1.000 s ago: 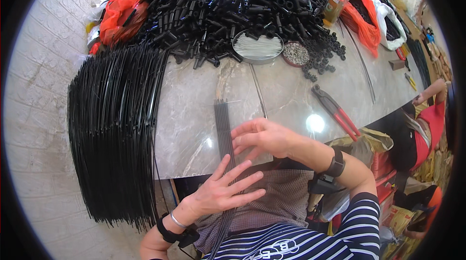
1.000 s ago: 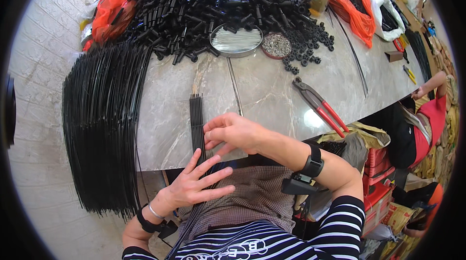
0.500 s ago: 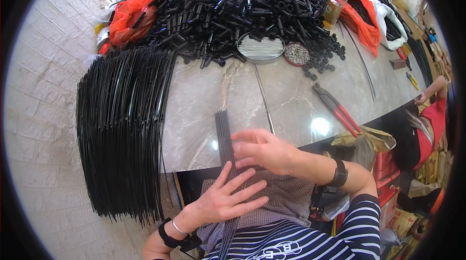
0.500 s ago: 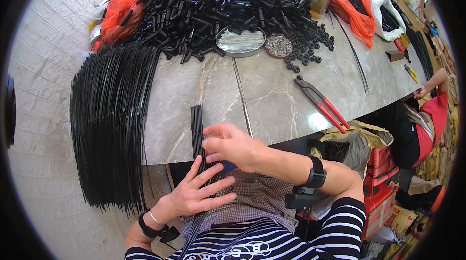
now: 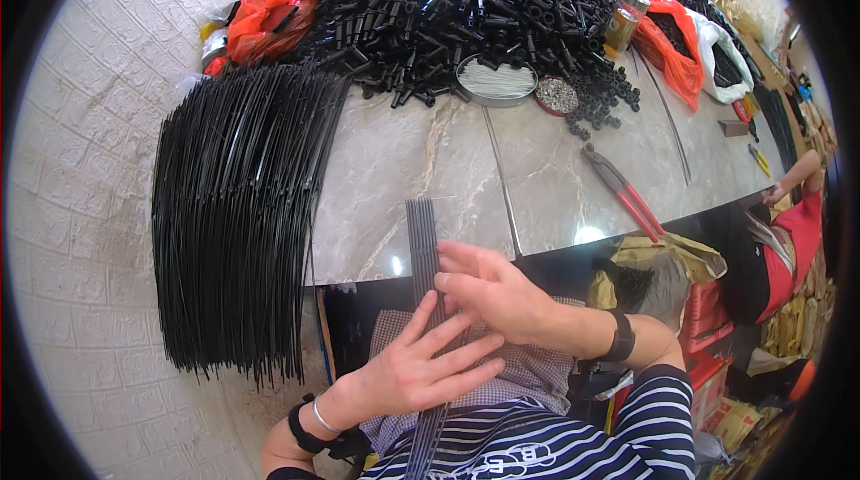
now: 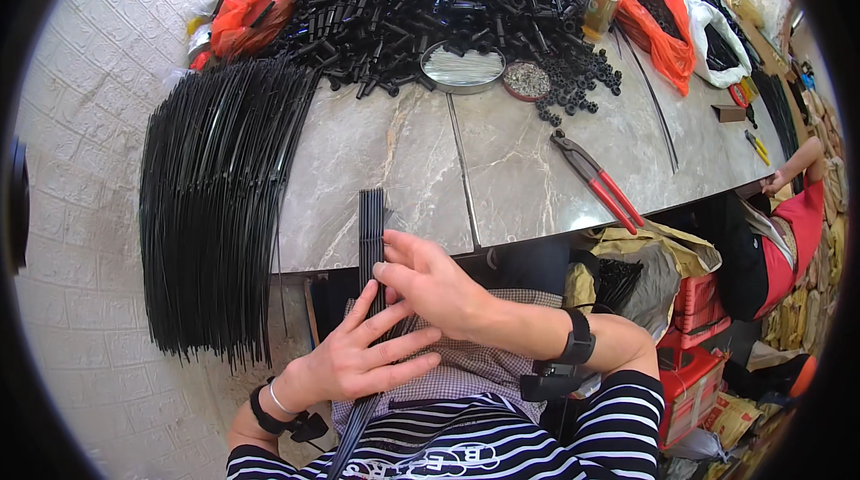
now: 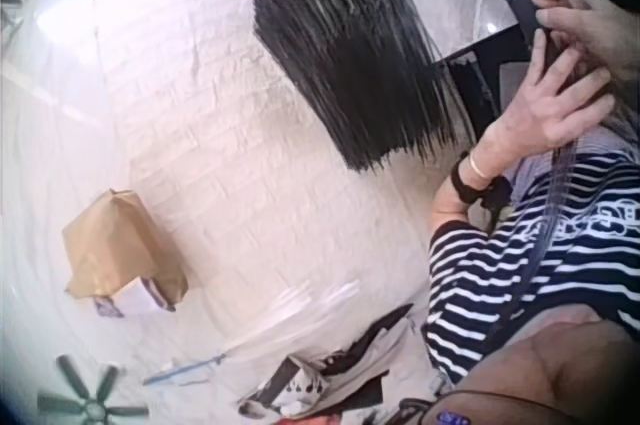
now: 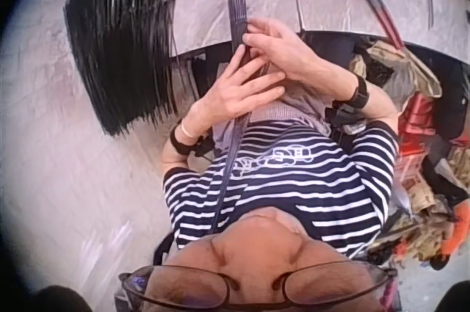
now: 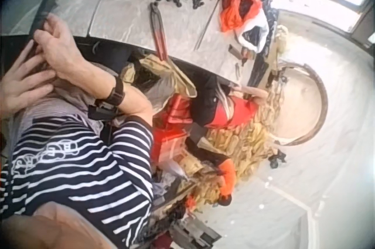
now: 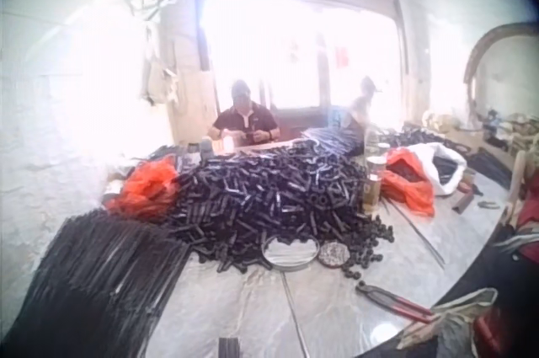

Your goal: Assemble umbrella rib segments and attach plastic tips or joints.

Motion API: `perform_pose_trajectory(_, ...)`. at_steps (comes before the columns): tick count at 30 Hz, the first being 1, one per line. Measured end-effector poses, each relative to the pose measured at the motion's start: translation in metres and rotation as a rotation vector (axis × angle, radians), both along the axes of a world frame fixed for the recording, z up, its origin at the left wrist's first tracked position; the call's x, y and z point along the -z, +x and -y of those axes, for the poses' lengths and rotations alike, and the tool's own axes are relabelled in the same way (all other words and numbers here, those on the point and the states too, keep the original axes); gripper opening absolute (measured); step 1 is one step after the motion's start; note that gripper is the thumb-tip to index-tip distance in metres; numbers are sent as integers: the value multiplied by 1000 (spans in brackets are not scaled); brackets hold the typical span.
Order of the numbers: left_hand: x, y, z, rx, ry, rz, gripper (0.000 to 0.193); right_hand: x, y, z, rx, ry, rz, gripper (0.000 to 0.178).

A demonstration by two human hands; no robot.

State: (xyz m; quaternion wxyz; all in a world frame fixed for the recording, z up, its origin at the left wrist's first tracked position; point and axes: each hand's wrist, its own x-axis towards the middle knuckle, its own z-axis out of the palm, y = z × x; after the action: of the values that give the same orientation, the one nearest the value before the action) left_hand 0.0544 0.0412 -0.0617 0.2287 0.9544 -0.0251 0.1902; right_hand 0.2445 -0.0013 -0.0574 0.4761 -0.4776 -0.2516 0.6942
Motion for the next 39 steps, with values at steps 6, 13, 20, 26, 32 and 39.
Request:
perform_pose_trajectory(6, -14, -11, 20, 3, 10, 71, 35, -14, -7, 16, -46, 110, -39, 73)
perform_pose_trajectory(13, 6, 5, -1, -17, 66, 9, 40, 29, -1, -16, 108, 59, -278, 52)
perform_pose_trajectory(20, 14, 8, 6, 39, 134, -40, 39, 41, 5, -8, 56, 44, -126, 58)
perform_pose_trajectory(26, 6, 11, 9, 34, 151, -48, 36, 21, 11, -5, -44, 23, -65, 70)
perform_pose_trajectory(32, 4, 11, 9, 26, 140, -33, 37, 10, 11, -7, -51, 38, -178, 66)
perform_pose_trajectory(39, 3, 10, 13, 30, 168, -29, 37, 23, 5, -13, 80, 89, -236, 46)
